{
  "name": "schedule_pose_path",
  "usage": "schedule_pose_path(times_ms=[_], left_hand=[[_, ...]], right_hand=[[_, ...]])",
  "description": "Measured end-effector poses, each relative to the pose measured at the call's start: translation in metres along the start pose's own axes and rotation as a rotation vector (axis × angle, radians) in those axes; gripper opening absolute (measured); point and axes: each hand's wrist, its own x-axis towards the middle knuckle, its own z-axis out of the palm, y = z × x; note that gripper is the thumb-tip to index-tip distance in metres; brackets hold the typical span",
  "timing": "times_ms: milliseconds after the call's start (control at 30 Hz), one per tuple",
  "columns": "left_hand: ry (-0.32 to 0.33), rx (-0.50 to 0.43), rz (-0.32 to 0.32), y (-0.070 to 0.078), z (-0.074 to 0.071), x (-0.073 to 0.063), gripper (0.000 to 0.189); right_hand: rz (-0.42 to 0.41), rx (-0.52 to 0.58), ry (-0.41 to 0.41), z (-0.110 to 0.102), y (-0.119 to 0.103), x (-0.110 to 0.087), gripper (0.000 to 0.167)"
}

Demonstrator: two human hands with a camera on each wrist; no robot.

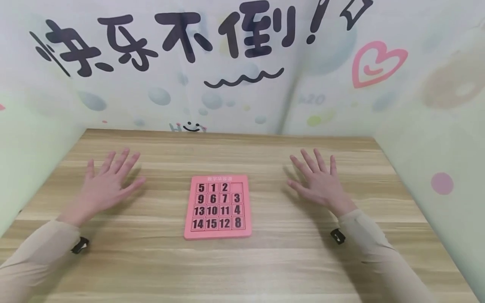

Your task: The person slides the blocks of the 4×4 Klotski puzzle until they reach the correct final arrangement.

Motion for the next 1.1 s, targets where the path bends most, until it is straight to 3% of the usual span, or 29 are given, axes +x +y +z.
schedule_pose_path(times_ms=[233, 400, 733, 900, 1100], left_hand=[[0.006, 0.046, 0.091, 0.030, 0.004, 0.004, 0.080], [-0.037, 0.064, 0.145, 0.051, 0.012, 0.006, 0.080], [-0.127, 0.055, 0.296, 0.097, 0.031, -0.009, 0.081], [-0.146, 0.067, 0.335, 0.109, 0.033, -0.016, 0.091], [-0.198, 0.046, 0.346, 0.112, 0.033, -0.018, 0.103]], right_hand=[[-0.092, 0.006, -0.030, 0.005, -0.017, 0.010, 0.072], [-0.184, -0.019, -0.060, 0.010, -0.031, 0.015, 0.071], [-0.327, -0.015, -0.098, 0.014, -0.063, 0.014, 0.068], [-0.405, -0.023, -0.087, 0.016, -0.074, 0.013, 0.067], [-0.495, -0.011, -0.073, 0.018, -0.086, 0.009, 0.067]])
